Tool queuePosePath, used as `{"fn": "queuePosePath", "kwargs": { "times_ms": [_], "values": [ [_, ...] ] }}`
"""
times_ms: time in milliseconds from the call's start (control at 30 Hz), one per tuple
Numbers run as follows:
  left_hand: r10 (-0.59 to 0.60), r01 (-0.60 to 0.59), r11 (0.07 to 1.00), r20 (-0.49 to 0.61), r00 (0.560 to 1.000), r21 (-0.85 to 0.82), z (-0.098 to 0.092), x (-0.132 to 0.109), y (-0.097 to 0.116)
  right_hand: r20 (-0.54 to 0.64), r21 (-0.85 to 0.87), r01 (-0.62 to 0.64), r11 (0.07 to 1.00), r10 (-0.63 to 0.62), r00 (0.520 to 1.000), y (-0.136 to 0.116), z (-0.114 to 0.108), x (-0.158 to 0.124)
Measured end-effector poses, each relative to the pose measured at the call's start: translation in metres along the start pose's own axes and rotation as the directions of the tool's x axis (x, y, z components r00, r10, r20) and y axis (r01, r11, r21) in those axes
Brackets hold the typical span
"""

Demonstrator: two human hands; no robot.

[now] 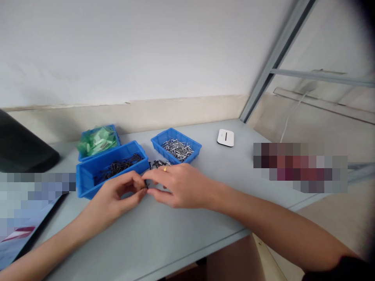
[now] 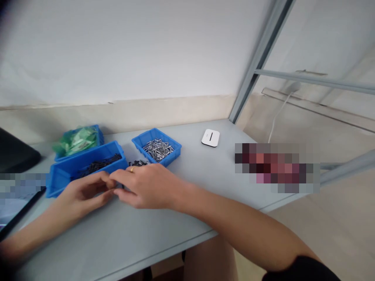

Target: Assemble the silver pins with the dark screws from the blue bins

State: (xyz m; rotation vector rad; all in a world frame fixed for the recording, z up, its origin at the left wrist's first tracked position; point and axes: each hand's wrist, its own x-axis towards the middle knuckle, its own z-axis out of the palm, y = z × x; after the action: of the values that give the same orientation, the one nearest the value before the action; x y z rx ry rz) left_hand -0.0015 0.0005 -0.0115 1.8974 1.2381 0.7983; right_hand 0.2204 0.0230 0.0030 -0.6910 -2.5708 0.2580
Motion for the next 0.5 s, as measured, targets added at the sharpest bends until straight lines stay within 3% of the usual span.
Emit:
{"fn": "queuePosePath", "kwargs": {
  "times_ms": [133,500],
  "values": [
    [0.010,-0.013,0.999,0.064,0.998,0.044,0.0020,0.0006,-0.0030,0.009,-0.153,0.131,0.980,-0.131,0.991,0.0006,0.0038,0.0000],
    [0.020,-0.022,0.993,0.020,1.000,0.118,0.0020,0.0034,-0.0057,0.005,-0.229,0.060,0.972,-0.060,0.998,0.0067,0.0052,-0.0001]
  ]
}}
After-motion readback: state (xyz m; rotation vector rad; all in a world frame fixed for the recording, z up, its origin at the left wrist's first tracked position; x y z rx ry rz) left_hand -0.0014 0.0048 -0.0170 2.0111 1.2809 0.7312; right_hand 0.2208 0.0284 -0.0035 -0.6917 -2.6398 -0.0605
